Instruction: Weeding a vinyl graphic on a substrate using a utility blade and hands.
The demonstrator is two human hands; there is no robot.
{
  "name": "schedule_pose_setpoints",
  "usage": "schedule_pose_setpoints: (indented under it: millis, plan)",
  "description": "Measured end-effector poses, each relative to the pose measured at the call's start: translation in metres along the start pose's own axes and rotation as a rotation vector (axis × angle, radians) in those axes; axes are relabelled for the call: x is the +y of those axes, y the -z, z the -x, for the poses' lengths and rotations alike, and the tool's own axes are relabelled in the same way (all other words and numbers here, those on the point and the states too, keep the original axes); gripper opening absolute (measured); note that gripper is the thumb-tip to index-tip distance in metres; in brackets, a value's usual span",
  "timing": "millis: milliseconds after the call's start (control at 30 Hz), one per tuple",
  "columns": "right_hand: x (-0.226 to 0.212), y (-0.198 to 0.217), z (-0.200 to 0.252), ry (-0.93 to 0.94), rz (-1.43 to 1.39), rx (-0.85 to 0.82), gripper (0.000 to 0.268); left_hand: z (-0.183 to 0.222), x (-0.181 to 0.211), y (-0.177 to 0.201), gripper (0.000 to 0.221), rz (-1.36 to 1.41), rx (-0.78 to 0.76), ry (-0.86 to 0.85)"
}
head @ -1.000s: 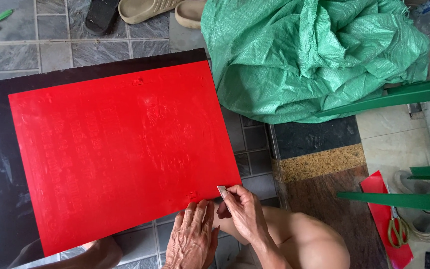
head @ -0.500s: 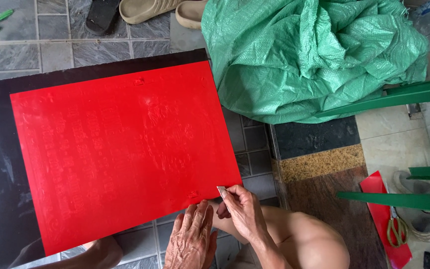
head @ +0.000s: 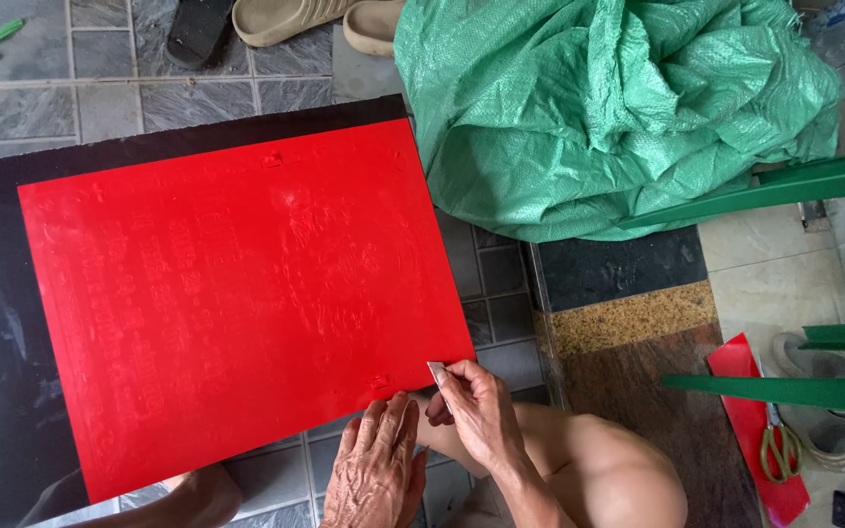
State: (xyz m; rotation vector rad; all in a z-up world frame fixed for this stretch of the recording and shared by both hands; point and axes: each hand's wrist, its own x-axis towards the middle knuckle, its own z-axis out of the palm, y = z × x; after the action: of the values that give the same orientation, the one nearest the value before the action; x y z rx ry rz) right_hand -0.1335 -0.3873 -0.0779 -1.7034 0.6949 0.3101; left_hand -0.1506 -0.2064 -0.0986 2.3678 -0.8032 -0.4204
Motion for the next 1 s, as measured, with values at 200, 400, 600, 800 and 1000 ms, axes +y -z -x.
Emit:
schedule_pose_setpoints:
  millis: [200,400,600,800,1000]
  plan:
    - [0.005,-0.001,-0.001,-0.006,-0.019,-0.004,0.023,-0.001,0.0,0.001,0.065,-0.005,-0.001,0.008]
    - [0.007,-0.003,-0.002,-0.019,-0.009,0.015,0.025,-0.016,0.007,0.021,0.067,-0.016,0.047,0.036]
    - [0.014,-0.006,-0.004,0.048,-0.073,0.013,0.02,-0.045,0.011,0.057,0.058,-0.046,-0.004,0.019]
    - [0.01,-0.01,-0.005,0.077,0.16,0.11,0.02,-0.058,0.013,0.064,0.057,-0.001,-0.087,0.047]
    - [0.021,-0.01,-0.006,0.028,-0.251,0.017,0.024,-0.062,0.009,0.067,0.051,0.024,-0.088,0.066]
